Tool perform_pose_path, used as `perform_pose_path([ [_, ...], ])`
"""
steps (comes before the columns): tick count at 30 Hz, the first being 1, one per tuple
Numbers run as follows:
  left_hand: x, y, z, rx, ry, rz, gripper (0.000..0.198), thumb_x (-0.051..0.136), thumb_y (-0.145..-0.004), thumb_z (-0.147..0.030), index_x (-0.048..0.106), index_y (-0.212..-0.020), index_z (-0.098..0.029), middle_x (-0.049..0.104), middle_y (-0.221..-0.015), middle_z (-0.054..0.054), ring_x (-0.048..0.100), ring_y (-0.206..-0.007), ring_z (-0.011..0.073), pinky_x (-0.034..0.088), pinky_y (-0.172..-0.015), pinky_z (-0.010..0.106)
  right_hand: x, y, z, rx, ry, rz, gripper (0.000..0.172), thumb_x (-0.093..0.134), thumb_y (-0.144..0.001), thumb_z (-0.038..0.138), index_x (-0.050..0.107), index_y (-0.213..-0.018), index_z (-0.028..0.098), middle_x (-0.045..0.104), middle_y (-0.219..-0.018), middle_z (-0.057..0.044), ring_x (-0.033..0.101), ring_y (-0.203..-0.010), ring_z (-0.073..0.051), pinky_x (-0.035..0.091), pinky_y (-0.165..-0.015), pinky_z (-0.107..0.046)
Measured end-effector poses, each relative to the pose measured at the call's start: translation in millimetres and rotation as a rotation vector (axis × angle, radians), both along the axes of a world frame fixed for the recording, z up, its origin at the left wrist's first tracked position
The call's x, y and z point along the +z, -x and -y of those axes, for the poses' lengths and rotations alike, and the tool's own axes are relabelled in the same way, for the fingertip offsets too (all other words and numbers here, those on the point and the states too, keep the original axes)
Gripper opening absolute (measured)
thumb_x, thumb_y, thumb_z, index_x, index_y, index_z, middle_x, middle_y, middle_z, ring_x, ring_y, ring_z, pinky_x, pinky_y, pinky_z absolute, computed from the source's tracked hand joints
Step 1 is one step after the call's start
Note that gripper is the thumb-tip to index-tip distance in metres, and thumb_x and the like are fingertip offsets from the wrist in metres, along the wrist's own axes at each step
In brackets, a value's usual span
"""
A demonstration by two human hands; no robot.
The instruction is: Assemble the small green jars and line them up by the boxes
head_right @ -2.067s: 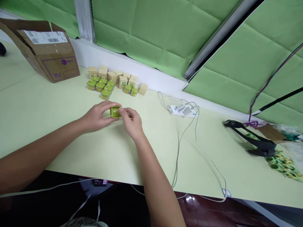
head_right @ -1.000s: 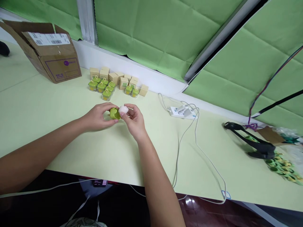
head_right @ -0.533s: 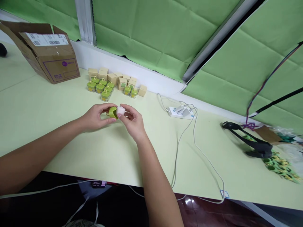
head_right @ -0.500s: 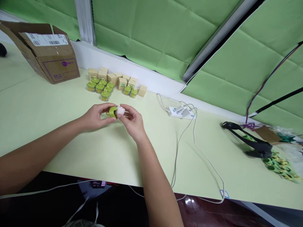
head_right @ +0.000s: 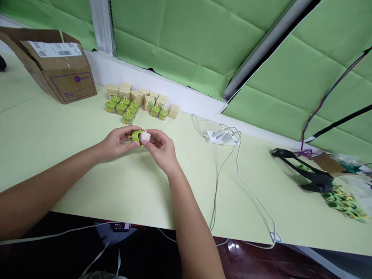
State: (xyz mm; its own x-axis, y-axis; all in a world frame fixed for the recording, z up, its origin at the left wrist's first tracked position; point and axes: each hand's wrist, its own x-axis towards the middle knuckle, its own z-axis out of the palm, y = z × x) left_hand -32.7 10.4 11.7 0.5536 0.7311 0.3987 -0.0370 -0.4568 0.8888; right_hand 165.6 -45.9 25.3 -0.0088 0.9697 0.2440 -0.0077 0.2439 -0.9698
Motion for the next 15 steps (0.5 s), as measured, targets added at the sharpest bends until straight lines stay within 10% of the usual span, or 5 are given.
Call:
perform_pose_path([
  [15,-2.1,-1.1,-1.2,-0.036,0.090,0.057,0.054,0.080,-0.084,-0.046,0.069,-0.128,-0.017,0.069,-0.125,0.014,0.066,-0.109,0.0257,0.055,-0.094,0.036,-2.7,3.0,-0.2,-0.014,0.007,-0.026,0.050,0.092,-0.068,0.044,0.074,-0.110,0.025,0.079,-0.107,-0.005,0.074,-0.099,-0.022,0.062,-0.097,-0.044],
])
